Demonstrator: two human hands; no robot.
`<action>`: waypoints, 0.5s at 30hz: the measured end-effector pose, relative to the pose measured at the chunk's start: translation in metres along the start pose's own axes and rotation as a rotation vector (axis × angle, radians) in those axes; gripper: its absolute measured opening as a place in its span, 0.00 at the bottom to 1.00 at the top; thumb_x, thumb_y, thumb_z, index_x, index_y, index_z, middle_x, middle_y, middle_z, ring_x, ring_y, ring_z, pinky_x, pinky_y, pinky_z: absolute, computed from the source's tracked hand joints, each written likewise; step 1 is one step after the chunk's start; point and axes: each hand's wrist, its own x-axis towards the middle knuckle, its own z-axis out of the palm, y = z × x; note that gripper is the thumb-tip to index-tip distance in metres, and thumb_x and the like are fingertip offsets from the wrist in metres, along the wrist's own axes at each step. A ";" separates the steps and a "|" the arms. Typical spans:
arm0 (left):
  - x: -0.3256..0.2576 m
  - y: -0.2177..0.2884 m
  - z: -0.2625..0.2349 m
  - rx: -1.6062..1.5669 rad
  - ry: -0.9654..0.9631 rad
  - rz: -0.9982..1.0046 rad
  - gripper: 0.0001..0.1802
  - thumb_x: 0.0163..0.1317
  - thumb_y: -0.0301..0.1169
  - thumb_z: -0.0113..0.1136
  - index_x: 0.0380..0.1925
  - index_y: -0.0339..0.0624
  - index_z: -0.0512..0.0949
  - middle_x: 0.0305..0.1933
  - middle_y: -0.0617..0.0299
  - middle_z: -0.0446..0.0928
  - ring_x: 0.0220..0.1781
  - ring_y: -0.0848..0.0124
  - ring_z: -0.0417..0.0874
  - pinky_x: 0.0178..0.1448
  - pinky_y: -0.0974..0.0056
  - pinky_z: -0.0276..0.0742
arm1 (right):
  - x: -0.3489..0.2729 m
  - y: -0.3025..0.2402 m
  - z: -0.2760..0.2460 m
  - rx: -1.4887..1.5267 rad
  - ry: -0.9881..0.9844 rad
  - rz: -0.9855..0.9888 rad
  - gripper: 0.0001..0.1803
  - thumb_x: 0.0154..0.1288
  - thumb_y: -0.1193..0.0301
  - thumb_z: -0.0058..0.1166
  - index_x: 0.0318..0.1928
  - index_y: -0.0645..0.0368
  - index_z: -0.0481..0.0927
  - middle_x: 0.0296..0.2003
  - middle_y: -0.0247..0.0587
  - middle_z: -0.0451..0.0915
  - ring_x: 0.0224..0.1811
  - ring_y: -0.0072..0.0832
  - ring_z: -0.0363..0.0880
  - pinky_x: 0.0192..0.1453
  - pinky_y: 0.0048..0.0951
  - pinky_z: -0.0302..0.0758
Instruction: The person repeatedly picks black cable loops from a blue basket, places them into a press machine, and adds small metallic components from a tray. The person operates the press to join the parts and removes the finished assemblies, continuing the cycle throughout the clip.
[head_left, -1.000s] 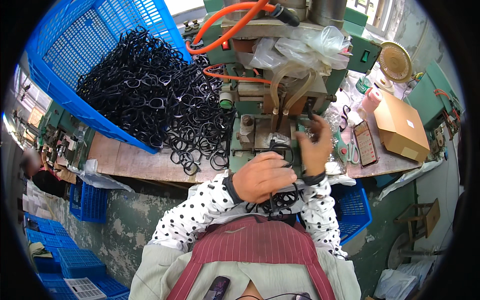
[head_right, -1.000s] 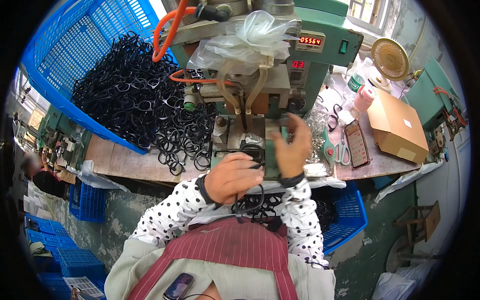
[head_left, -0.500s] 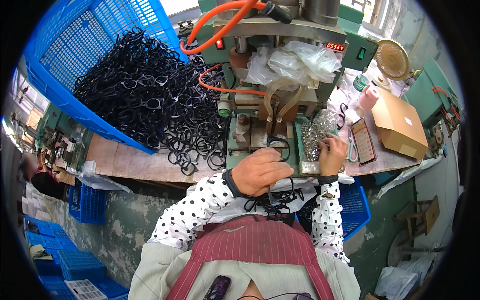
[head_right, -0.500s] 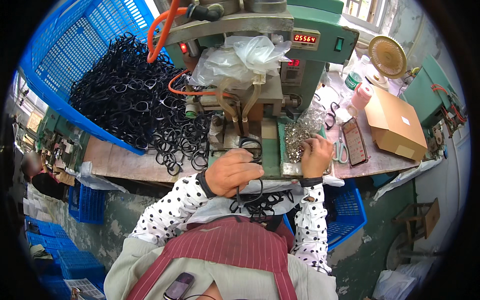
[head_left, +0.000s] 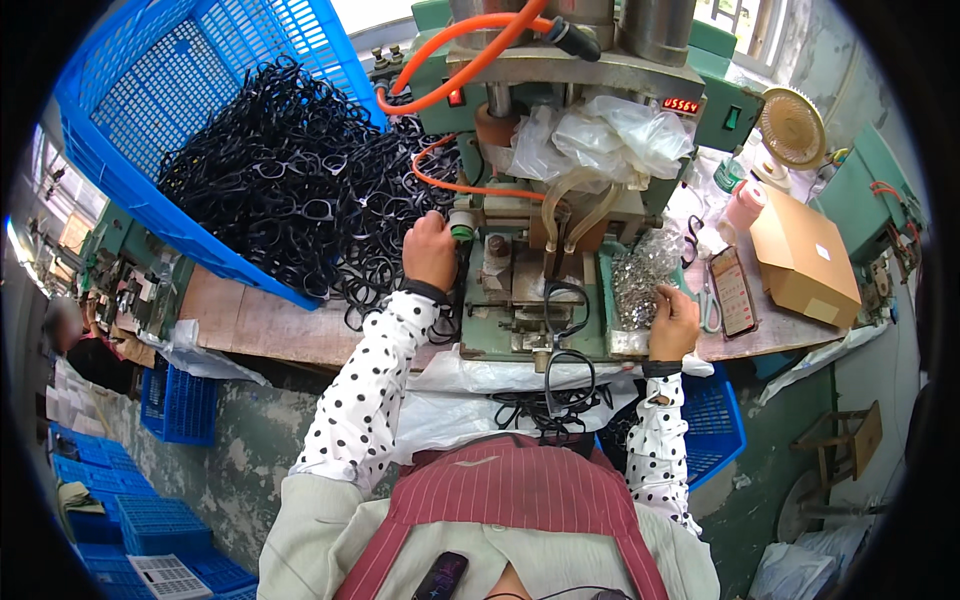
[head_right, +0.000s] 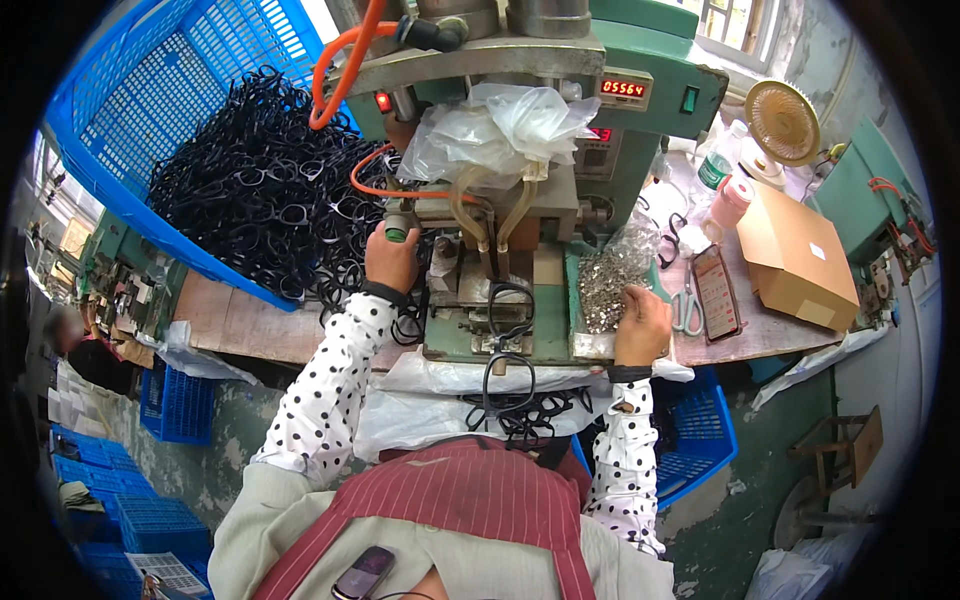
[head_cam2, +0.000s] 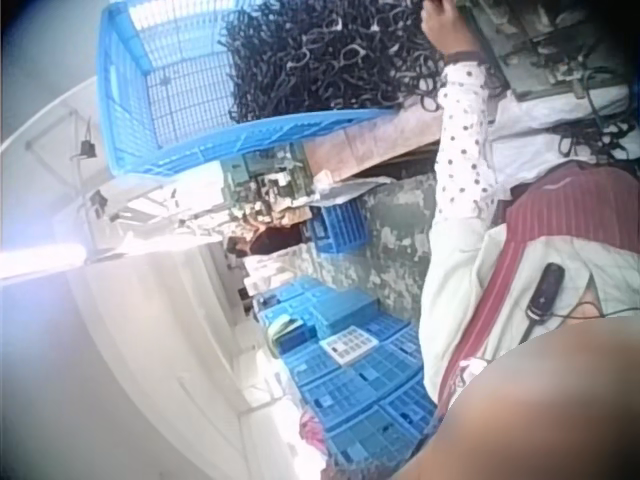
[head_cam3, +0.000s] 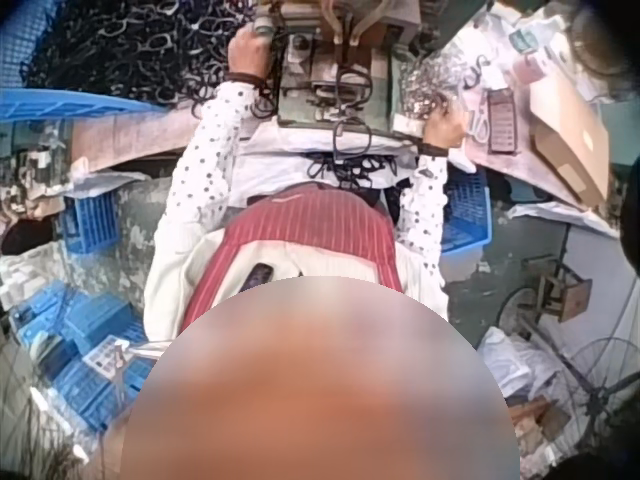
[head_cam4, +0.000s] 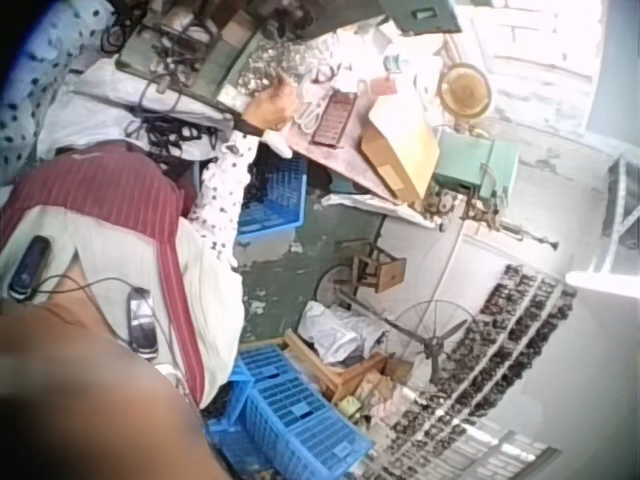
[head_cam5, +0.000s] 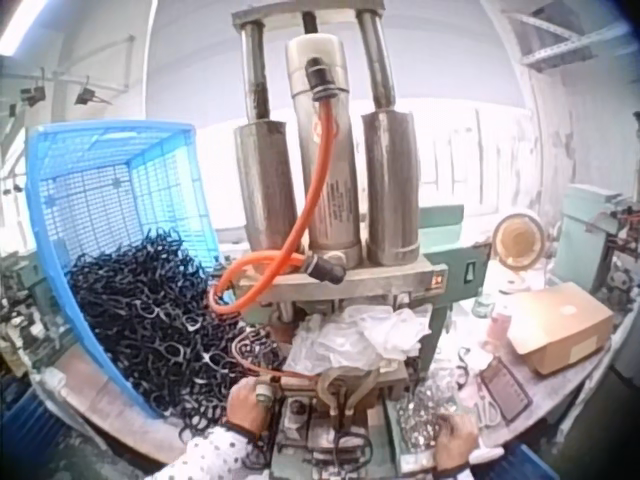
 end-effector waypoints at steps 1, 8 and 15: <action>-0.004 -0.007 0.011 0.069 -0.048 0.063 0.04 0.51 0.32 0.57 0.23 0.50 0.80 0.33 0.64 0.70 0.40 0.63 0.73 0.38 0.58 0.67 | 0.001 0.001 0.000 -0.012 0.013 -0.062 0.04 0.59 0.74 0.60 0.36 0.53 0.83 0.34 0.38 0.82 0.38 0.39 0.78 0.43 0.36 0.74; 0.001 -0.027 -0.019 0.082 0.071 0.152 0.06 0.51 0.32 0.59 0.31 0.52 0.78 0.41 0.66 0.73 0.48 0.64 0.73 0.51 0.55 0.63 | 0.000 0.004 0.001 -0.037 -0.007 -0.053 0.07 0.57 0.75 0.61 0.37 0.52 0.84 0.34 0.37 0.83 0.39 0.37 0.78 0.44 0.35 0.73; -0.033 -0.003 -0.061 -0.578 0.183 -0.304 0.07 0.61 0.21 0.55 0.40 0.37 0.75 0.33 0.53 0.81 0.32 0.53 0.79 0.38 0.56 0.74 | 0.008 -0.040 0.006 0.443 -0.160 0.184 0.07 0.57 0.76 0.61 0.38 0.57 0.87 0.32 0.38 0.84 0.29 0.23 0.77 0.34 0.25 0.73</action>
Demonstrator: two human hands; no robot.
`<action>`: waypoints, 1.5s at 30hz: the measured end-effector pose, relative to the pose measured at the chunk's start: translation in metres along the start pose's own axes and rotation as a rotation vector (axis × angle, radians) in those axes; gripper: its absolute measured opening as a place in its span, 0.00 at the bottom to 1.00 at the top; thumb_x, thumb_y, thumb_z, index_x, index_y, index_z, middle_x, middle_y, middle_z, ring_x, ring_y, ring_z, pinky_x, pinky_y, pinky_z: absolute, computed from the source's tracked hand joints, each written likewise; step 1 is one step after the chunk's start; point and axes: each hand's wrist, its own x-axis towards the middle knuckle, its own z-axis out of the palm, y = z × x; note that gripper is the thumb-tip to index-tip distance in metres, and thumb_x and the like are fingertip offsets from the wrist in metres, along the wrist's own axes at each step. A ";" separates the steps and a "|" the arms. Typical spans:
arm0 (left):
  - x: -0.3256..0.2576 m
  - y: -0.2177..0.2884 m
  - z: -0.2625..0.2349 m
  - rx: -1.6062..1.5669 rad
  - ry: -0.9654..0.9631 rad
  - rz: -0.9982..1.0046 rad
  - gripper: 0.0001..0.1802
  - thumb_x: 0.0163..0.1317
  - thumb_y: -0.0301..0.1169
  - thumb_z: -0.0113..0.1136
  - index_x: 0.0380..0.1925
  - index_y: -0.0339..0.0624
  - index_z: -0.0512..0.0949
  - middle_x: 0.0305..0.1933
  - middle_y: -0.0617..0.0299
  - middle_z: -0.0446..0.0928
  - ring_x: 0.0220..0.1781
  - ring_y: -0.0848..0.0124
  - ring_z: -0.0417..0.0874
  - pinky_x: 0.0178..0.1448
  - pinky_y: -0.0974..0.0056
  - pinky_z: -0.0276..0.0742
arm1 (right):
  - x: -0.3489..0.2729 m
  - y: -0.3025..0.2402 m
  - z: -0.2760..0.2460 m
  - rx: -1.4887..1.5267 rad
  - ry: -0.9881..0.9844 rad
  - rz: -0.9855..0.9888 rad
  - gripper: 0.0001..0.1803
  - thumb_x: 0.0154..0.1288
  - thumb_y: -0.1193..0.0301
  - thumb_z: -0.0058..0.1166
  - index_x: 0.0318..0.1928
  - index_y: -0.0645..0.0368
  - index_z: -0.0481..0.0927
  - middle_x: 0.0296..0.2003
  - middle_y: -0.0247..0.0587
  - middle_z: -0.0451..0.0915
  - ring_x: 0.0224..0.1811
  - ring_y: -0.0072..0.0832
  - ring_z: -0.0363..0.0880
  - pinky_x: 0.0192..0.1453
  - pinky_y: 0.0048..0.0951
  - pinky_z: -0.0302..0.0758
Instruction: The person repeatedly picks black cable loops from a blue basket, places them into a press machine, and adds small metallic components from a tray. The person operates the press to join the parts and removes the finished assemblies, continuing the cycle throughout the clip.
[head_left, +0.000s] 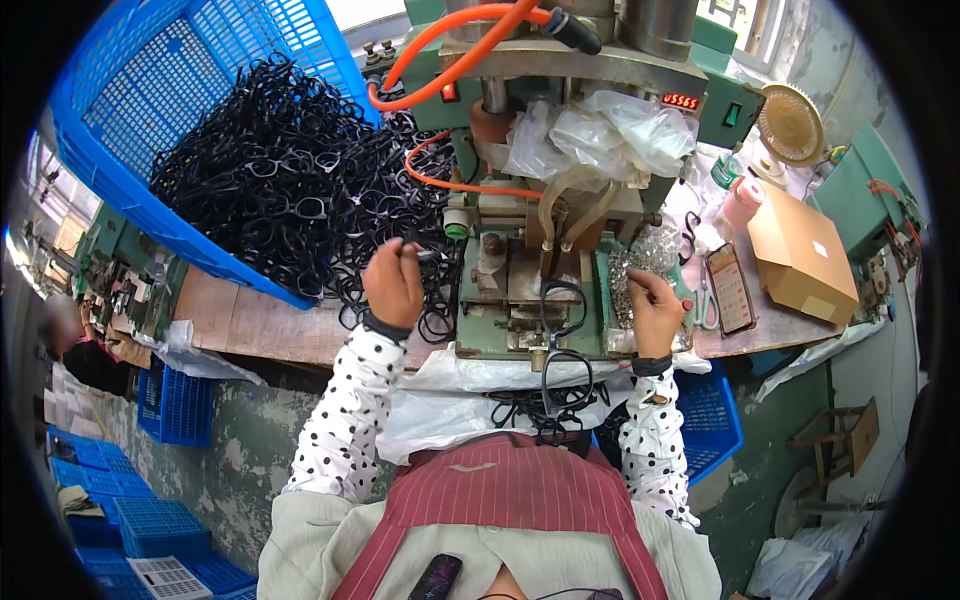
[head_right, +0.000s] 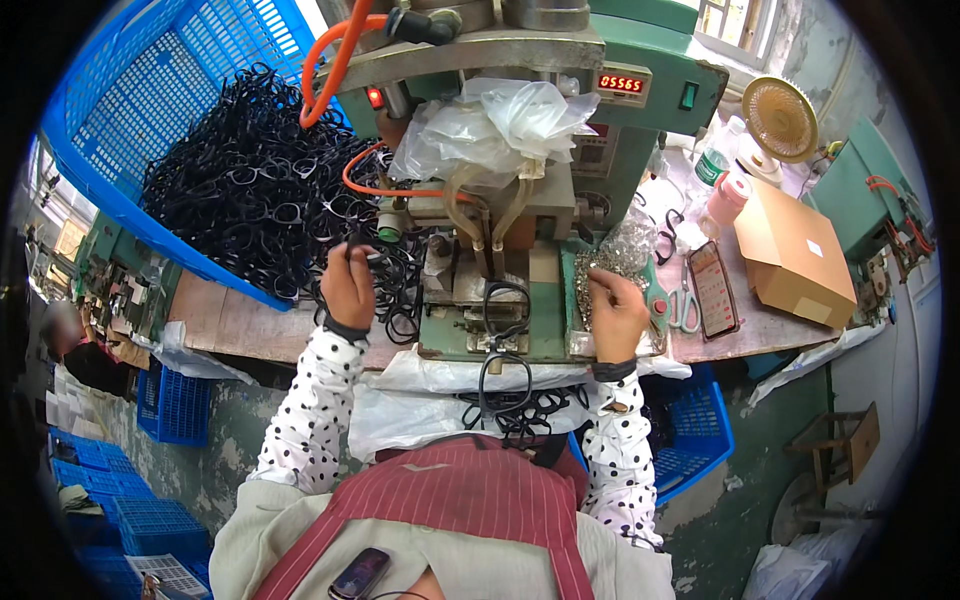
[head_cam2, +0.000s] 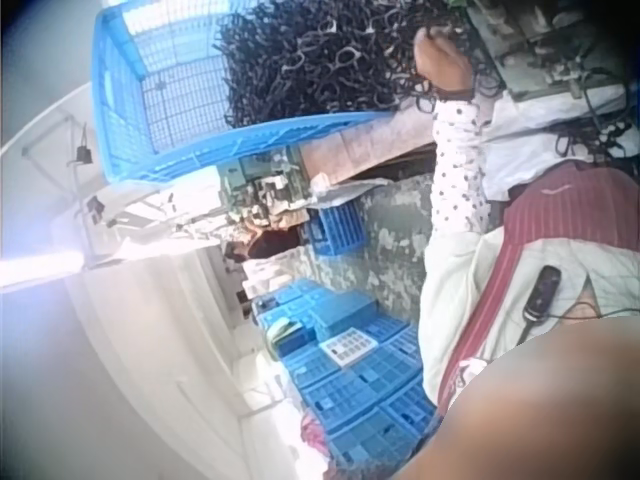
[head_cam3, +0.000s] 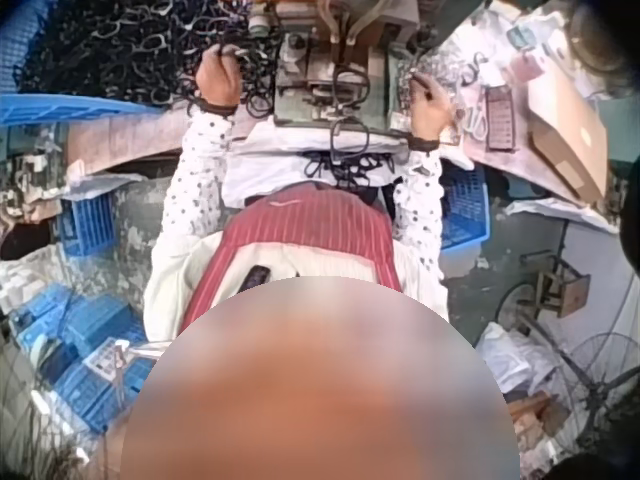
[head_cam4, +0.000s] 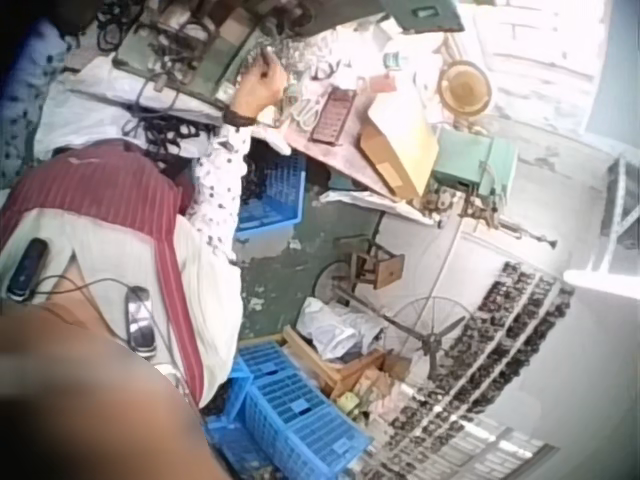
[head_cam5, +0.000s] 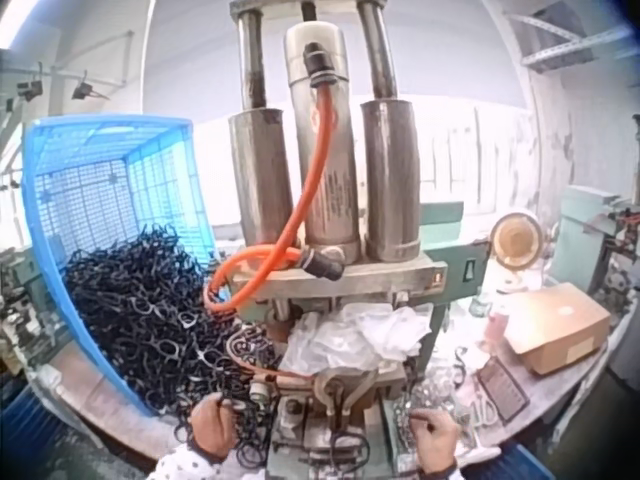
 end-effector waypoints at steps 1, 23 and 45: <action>-0.003 0.019 0.001 0.023 0.034 0.141 0.09 0.59 0.20 0.56 0.40 0.38 0.75 0.33 0.55 0.81 0.32 0.55 0.79 0.40 0.56 0.74 | -0.001 -0.012 0.006 0.080 -0.029 0.020 0.07 0.57 0.77 0.61 0.38 0.58 0.86 0.32 0.36 0.84 0.28 0.20 0.75 0.34 0.23 0.72; -0.025 0.122 0.020 -0.451 -0.232 0.856 0.20 0.53 0.29 0.64 0.47 0.36 0.79 0.42 0.57 0.80 0.39 0.60 0.80 0.51 0.54 0.76 | -0.010 -0.118 0.047 0.458 -0.222 0.225 0.30 0.50 0.77 0.67 0.54 0.63 0.70 0.30 0.40 0.84 0.28 0.15 0.75 0.33 0.18 0.71; -0.018 0.112 0.036 -0.428 -0.437 0.847 0.27 0.48 0.26 0.60 0.53 0.41 0.75 0.53 0.54 0.78 0.48 0.54 0.78 0.58 0.49 0.72 | 0.006 0.038 -0.019 -0.508 0.036 -0.201 0.04 0.51 0.67 0.67 0.30 0.47 0.86 0.39 0.29 0.83 0.48 0.32 0.75 0.56 0.43 0.64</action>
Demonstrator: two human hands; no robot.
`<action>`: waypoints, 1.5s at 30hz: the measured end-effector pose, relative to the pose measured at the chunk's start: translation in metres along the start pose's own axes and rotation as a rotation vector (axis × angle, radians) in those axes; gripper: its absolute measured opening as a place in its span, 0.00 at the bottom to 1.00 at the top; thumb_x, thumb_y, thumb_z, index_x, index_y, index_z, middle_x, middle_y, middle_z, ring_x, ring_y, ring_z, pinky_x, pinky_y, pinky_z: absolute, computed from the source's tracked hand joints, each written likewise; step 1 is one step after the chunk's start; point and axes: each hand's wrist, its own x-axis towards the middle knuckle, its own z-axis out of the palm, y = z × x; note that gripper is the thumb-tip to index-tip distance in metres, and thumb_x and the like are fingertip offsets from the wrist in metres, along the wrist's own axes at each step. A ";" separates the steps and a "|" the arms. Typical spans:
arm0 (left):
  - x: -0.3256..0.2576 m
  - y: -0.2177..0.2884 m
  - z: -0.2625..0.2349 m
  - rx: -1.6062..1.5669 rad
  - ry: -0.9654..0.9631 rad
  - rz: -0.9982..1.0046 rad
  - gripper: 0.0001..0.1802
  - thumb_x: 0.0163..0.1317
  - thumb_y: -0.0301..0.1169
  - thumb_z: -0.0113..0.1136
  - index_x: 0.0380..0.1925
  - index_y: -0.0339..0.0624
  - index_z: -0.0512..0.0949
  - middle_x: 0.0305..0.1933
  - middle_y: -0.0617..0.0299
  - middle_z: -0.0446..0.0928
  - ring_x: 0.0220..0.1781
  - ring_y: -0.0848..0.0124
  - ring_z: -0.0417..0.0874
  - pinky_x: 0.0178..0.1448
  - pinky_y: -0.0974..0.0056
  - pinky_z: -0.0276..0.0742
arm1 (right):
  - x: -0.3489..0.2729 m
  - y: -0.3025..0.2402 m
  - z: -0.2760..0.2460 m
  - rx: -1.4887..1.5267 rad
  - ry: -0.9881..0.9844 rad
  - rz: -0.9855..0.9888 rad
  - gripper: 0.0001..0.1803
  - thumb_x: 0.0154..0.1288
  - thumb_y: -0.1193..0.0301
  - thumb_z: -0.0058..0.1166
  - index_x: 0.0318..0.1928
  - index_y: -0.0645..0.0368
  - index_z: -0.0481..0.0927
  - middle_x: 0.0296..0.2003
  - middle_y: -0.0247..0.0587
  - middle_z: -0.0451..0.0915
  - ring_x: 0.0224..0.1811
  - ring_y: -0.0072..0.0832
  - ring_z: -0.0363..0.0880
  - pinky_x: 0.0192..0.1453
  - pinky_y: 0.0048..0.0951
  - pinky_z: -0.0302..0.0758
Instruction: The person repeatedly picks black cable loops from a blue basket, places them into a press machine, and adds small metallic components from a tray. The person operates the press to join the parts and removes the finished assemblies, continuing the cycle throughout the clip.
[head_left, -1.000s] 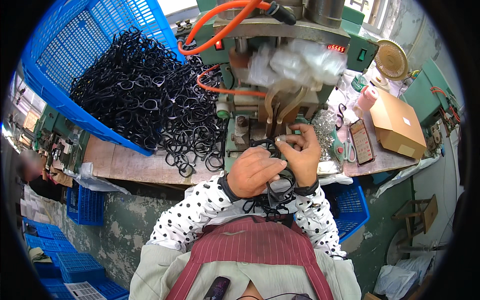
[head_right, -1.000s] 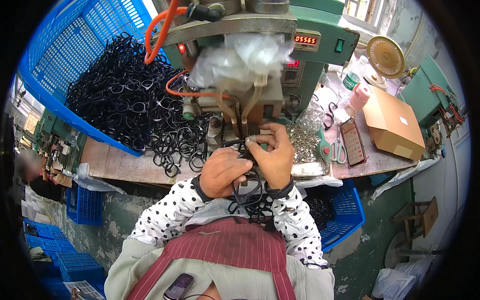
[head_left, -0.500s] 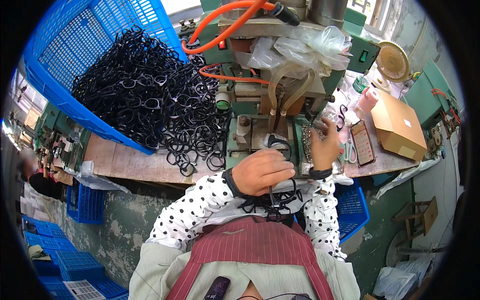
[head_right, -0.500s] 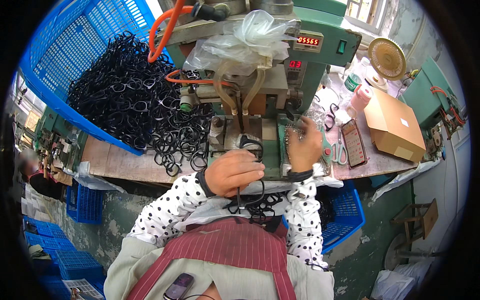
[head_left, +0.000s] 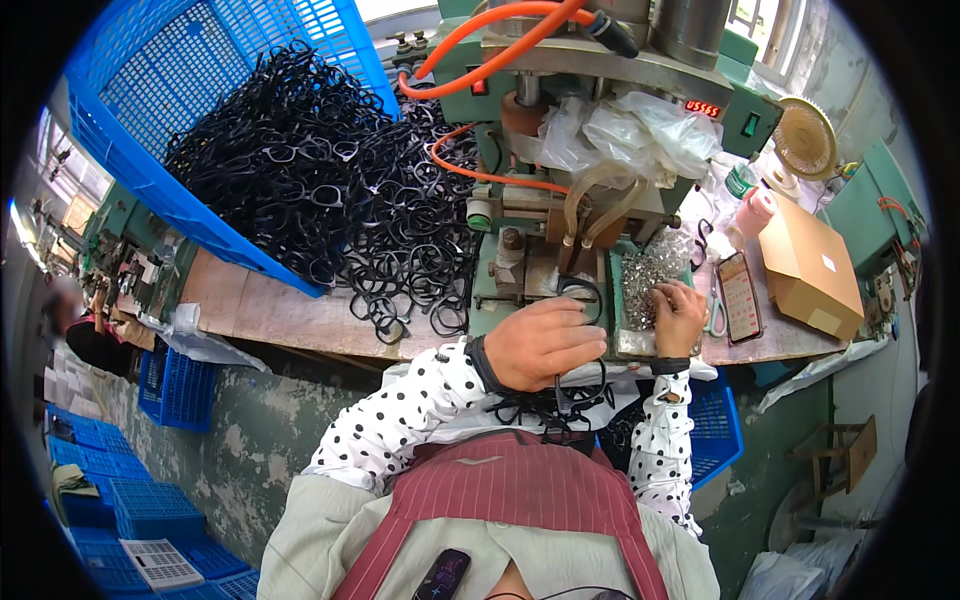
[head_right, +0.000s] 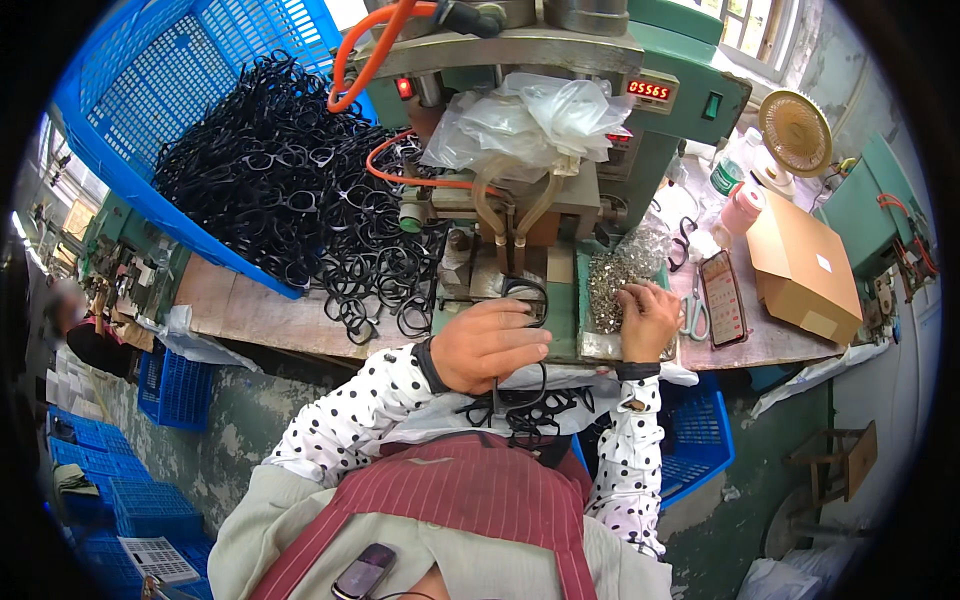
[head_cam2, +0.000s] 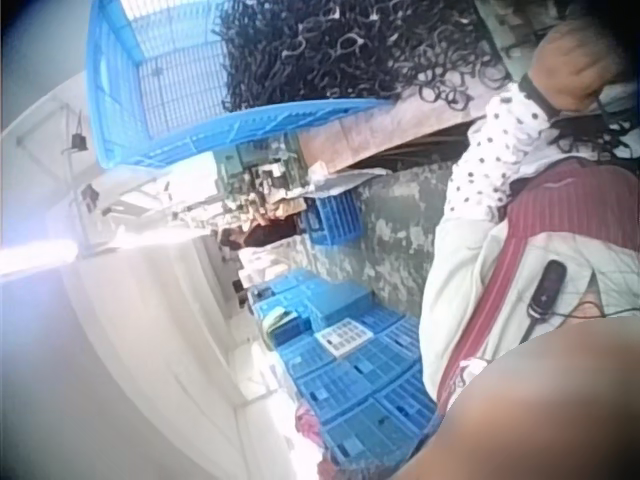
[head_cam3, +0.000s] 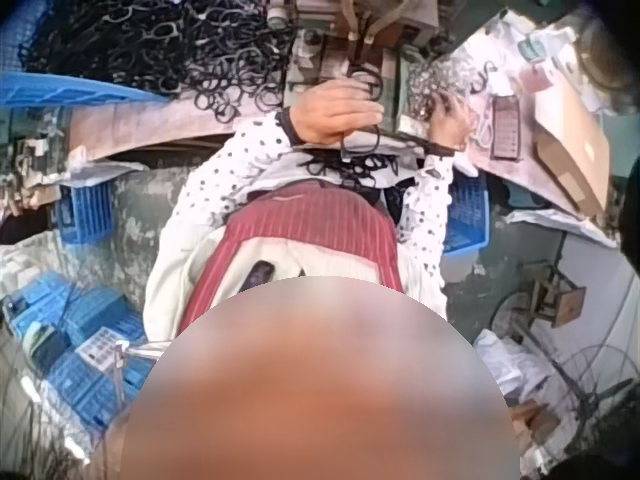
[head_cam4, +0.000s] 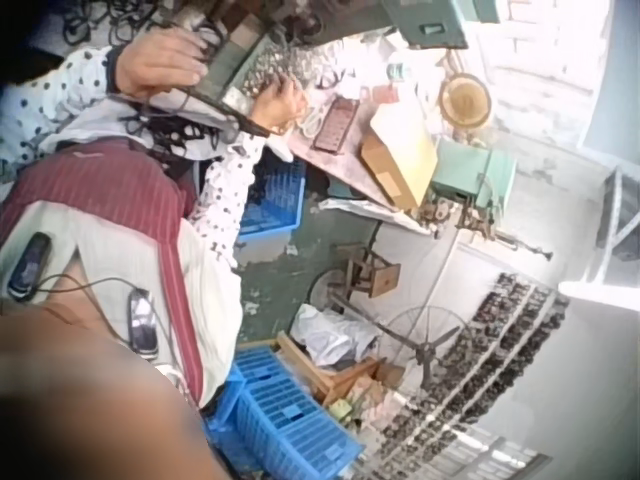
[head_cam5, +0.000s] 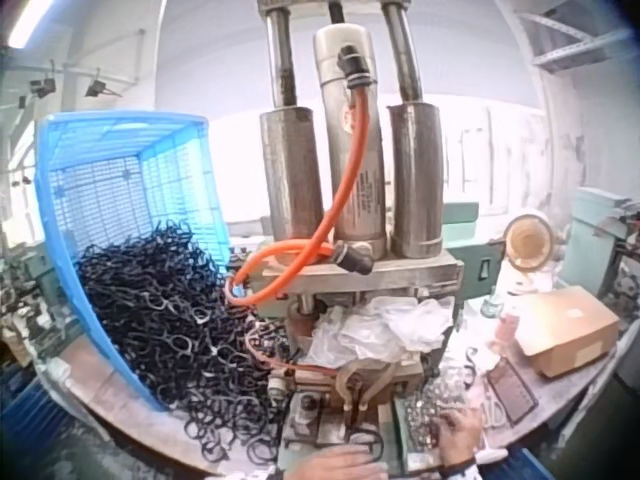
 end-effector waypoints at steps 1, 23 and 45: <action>0.001 0.004 -0.002 0.053 -0.022 -0.006 0.27 0.48 0.26 0.60 0.53 0.41 0.75 0.53 0.54 0.78 0.49 0.54 0.78 0.59 0.49 0.71 | 0.001 -0.003 -0.002 0.051 0.006 0.037 0.04 0.52 0.67 0.67 0.30 0.48 0.86 0.38 0.30 0.84 0.46 0.32 0.75 0.55 0.42 0.64; -0.173 -0.088 -0.030 -0.401 1.075 -1.694 0.14 0.69 0.40 0.56 0.46 0.44 0.73 0.21 0.66 0.74 0.12 0.76 0.64 0.17 0.71 0.59 | -0.002 -0.007 -0.001 -0.040 0.137 -0.036 0.04 0.59 0.69 0.62 0.37 0.47 0.84 0.33 0.34 0.83 0.39 0.35 0.77 0.49 0.37 0.69; -0.015 0.008 -0.071 0.211 0.514 -0.685 0.16 0.70 0.28 0.52 0.55 0.35 0.73 0.38 0.55 0.80 0.36 0.71 0.79 0.41 0.69 0.74 | 0.012 -0.156 -0.035 0.960 -0.211 0.263 0.12 0.56 0.83 0.62 0.42 0.66 0.80 0.32 0.37 0.82 0.31 0.18 0.78 0.38 0.19 0.75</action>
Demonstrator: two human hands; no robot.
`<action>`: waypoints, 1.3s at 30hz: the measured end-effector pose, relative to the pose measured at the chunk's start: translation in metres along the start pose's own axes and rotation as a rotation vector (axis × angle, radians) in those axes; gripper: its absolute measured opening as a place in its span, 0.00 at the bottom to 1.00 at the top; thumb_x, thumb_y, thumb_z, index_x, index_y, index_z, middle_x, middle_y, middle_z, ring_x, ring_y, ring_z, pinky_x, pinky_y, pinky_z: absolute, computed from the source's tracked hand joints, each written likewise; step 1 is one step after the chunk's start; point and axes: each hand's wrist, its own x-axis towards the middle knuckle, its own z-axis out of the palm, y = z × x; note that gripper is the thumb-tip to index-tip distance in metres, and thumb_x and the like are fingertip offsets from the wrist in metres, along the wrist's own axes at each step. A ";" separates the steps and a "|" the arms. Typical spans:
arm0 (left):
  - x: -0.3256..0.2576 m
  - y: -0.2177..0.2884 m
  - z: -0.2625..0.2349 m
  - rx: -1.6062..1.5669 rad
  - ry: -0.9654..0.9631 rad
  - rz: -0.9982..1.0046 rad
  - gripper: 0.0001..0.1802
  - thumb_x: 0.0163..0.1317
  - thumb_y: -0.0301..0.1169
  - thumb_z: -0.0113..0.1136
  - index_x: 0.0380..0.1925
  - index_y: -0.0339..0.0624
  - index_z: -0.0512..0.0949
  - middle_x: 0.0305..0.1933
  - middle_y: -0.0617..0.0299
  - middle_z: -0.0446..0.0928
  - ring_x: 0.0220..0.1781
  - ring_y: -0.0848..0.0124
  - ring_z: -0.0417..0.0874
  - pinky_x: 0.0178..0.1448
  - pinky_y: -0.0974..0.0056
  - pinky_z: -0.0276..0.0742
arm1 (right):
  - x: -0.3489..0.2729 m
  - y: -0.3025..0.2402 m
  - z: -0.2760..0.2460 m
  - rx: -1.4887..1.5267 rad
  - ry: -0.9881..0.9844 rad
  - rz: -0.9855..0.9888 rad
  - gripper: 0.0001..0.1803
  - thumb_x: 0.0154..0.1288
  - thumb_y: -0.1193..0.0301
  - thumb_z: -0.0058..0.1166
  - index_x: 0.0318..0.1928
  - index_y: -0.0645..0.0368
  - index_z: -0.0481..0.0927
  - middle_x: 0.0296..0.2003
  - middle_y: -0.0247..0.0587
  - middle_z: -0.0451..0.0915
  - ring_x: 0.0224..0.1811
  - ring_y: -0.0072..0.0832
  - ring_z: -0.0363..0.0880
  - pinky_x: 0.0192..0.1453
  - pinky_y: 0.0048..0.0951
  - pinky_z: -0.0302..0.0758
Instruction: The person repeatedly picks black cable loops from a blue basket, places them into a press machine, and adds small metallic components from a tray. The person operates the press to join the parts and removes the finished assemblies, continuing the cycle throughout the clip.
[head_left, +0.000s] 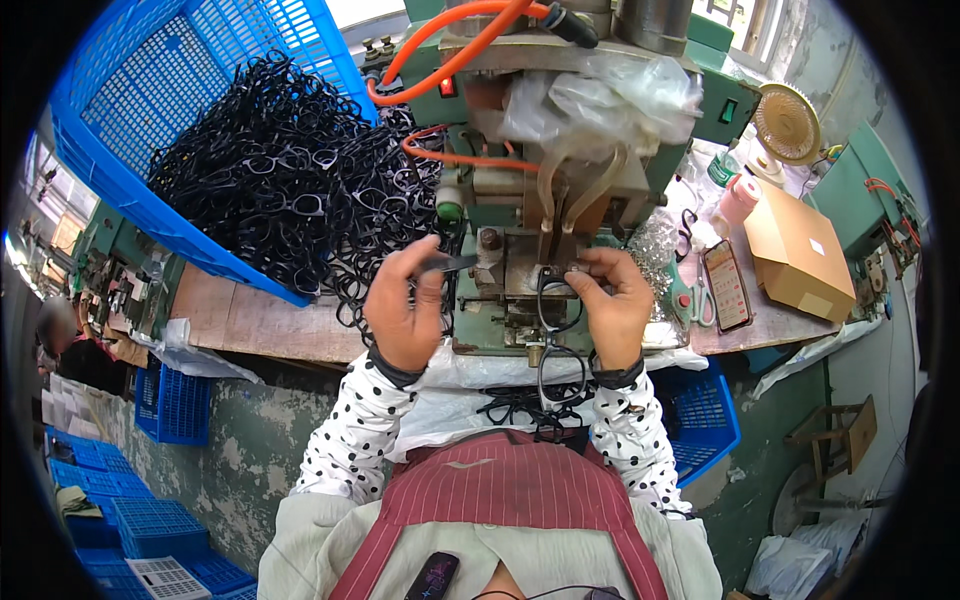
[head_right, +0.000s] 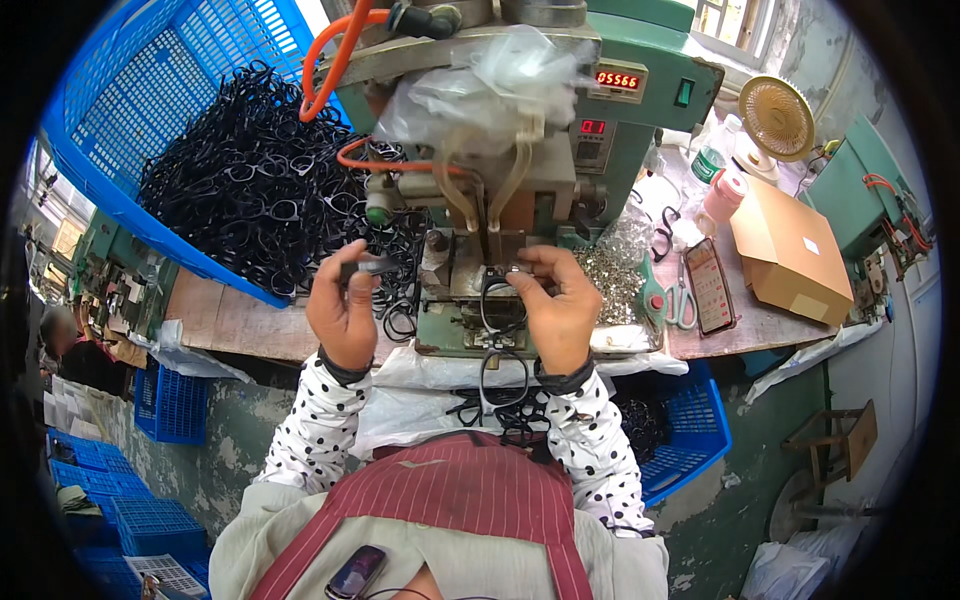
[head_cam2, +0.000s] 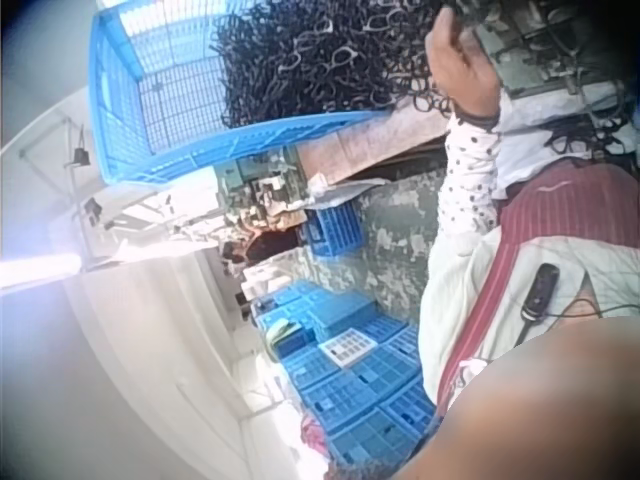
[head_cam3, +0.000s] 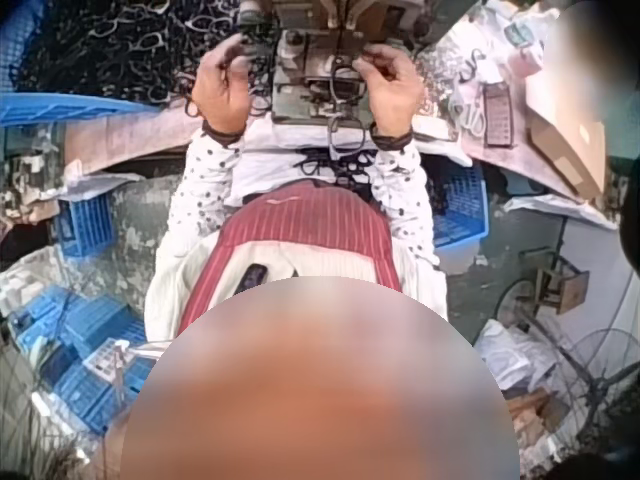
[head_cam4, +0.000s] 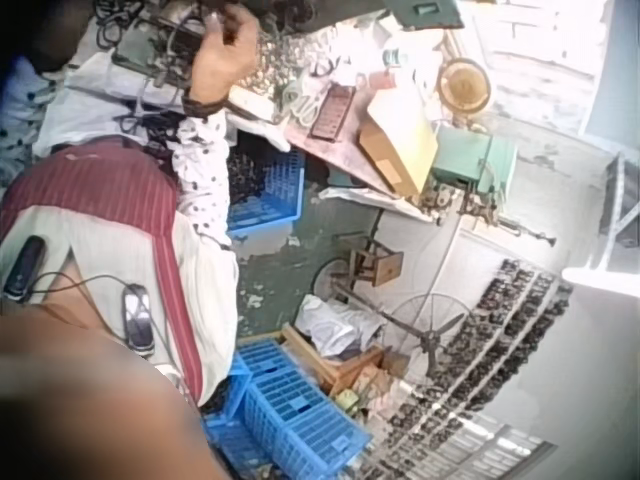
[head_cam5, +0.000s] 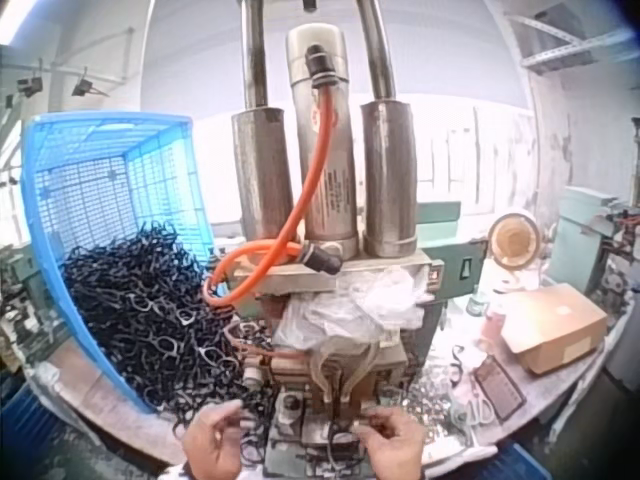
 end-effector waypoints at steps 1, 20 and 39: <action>0.008 0.010 0.005 -0.068 0.012 0.039 0.12 0.69 0.28 0.53 0.49 0.35 0.76 0.38 0.54 0.79 0.33 0.69 0.80 0.40 0.68 0.75 | 0.000 -0.004 0.003 0.009 -0.012 0.015 0.12 0.55 0.83 0.61 0.42 0.66 0.79 0.32 0.37 0.82 0.31 0.18 0.78 0.38 0.19 0.75; 0.036 0.029 0.019 -0.246 -0.011 -0.226 0.09 0.68 0.24 0.52 0.44 0.34 0.76 0.39 0.57 0.80 0.35 0.70 0.82 0.40 0.68 0.76 | 0.006 0.004 0.022 0.155 0.075 0.114 0.32 0.48 0.83 0.65 0.56 0.64 0.67 0.31 0.43 0.84 0.31 0.22 0.81 0.35 0.21 0.75; -0.028 0.017 0.060 -0.201 -0.495 0.558 0.26 0.53 0.19 0.57 0.55 0.39 0.75 0.58 0.52 0.77 0.54 0.57 0.80 0.61 0.50 0.74 | 0.004 0.102 -0.125 -1.295 0.027 0.003 0.11 0.54 0.63 0.64 0.33 0.55 0.79 0.33 0.43 0.79 0.36 0.46 0.80 0.40 0.45 0.75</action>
